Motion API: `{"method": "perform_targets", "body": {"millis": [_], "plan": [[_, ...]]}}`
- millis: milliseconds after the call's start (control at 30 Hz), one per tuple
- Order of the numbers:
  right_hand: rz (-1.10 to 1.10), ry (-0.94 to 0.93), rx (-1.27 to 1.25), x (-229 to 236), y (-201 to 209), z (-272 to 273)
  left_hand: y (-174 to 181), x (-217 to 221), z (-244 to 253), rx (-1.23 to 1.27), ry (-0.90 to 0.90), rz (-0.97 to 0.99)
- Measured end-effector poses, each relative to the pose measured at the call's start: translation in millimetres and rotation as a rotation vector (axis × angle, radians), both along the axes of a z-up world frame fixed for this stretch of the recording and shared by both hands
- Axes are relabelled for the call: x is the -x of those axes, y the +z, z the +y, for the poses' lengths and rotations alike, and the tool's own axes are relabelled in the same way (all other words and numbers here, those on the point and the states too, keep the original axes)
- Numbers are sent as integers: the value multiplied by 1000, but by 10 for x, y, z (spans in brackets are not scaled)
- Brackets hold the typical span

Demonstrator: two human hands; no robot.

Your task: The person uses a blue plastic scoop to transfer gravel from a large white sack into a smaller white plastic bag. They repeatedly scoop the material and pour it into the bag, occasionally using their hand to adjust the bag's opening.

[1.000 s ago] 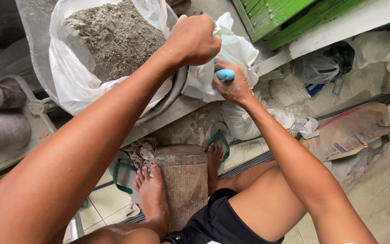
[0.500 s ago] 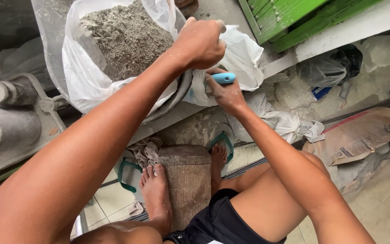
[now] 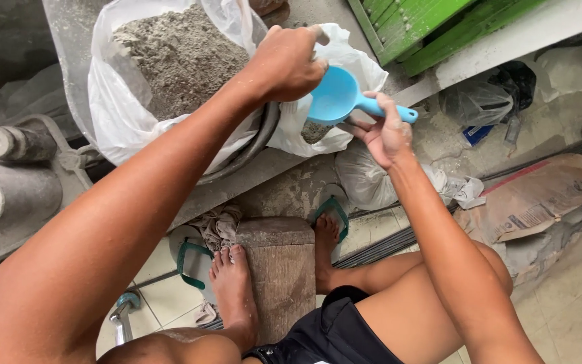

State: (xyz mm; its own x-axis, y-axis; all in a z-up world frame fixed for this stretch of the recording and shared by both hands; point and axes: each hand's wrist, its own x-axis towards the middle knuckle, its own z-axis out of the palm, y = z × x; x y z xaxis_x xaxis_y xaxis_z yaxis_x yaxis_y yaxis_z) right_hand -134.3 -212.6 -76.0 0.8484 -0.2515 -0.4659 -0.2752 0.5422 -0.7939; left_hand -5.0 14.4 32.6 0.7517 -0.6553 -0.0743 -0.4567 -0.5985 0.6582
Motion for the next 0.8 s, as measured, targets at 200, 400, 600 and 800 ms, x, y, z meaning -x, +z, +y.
{"method": "perform_targets", "body": {"millis": [200, 400, 600, 800], "plan": [[-26, -114, 110, 179, 659, -313, 252, 111, 149, 110, 27, 188], [-98, -211, 144, 385, 1164, -551, 510, 383, 358, 75, 58, -29], [-225, -118, 119, 535, 1841, -213, 756, 683, 721, -214, 88, -20], [-369, 33, 118, 487, 2197, 389, 1090, 1068, 1405, -690, -66, -328]]}}
